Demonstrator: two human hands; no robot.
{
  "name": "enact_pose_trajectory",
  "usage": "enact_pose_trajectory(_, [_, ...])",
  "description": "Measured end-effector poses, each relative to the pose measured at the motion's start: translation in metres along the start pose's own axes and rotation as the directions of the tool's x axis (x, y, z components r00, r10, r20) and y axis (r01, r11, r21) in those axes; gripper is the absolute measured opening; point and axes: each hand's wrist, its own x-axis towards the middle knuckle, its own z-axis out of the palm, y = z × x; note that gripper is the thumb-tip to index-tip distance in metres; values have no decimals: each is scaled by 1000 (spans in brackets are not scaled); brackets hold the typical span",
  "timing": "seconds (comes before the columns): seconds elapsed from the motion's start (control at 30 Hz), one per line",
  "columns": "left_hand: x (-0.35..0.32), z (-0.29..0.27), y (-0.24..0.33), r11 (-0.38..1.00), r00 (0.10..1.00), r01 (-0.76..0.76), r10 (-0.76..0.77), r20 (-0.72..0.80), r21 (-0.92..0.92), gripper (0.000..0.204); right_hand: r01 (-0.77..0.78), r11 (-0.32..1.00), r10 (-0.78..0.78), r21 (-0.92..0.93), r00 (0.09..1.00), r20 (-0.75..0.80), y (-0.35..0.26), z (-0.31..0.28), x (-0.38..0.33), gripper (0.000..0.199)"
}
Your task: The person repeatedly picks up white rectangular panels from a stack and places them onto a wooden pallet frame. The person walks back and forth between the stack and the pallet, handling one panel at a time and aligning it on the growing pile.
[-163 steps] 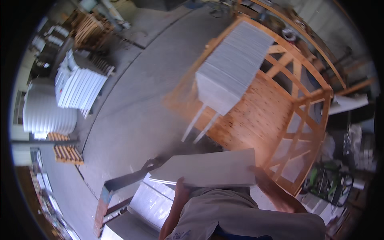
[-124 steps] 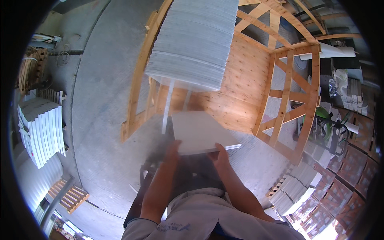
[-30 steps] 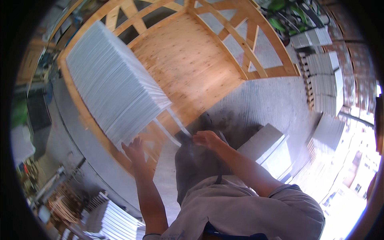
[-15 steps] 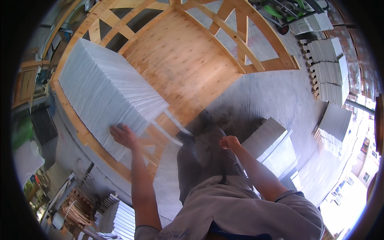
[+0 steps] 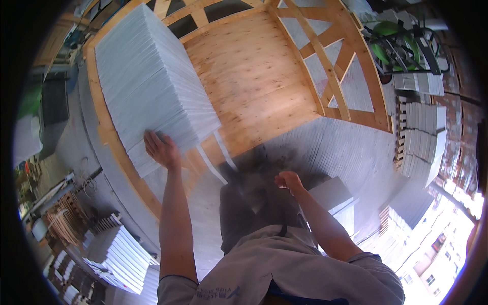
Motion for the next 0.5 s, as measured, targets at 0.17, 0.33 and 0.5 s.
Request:
enact_pose_trajectory(0.17, [-4, 2, -5, 998, 1000, 29, -29, -4, -60, 45, 10, 998, -7, -68, 999, 47, -6, -3, -2, 20])
enact_pose_trajectory(0.33, [-4, -2, -13, 994, 999, 27, -31, -35, -110, 50, -15, 982, 26, -187, 998, 57, 21, -31, -18, 20])
enact_pose_trajectory(0.5, [-38, -29, -34, 909, 986, 156, -164, 14, -387, 52, -21, 911, 47, -412, 998, 52, 40, -82, -38, 22])
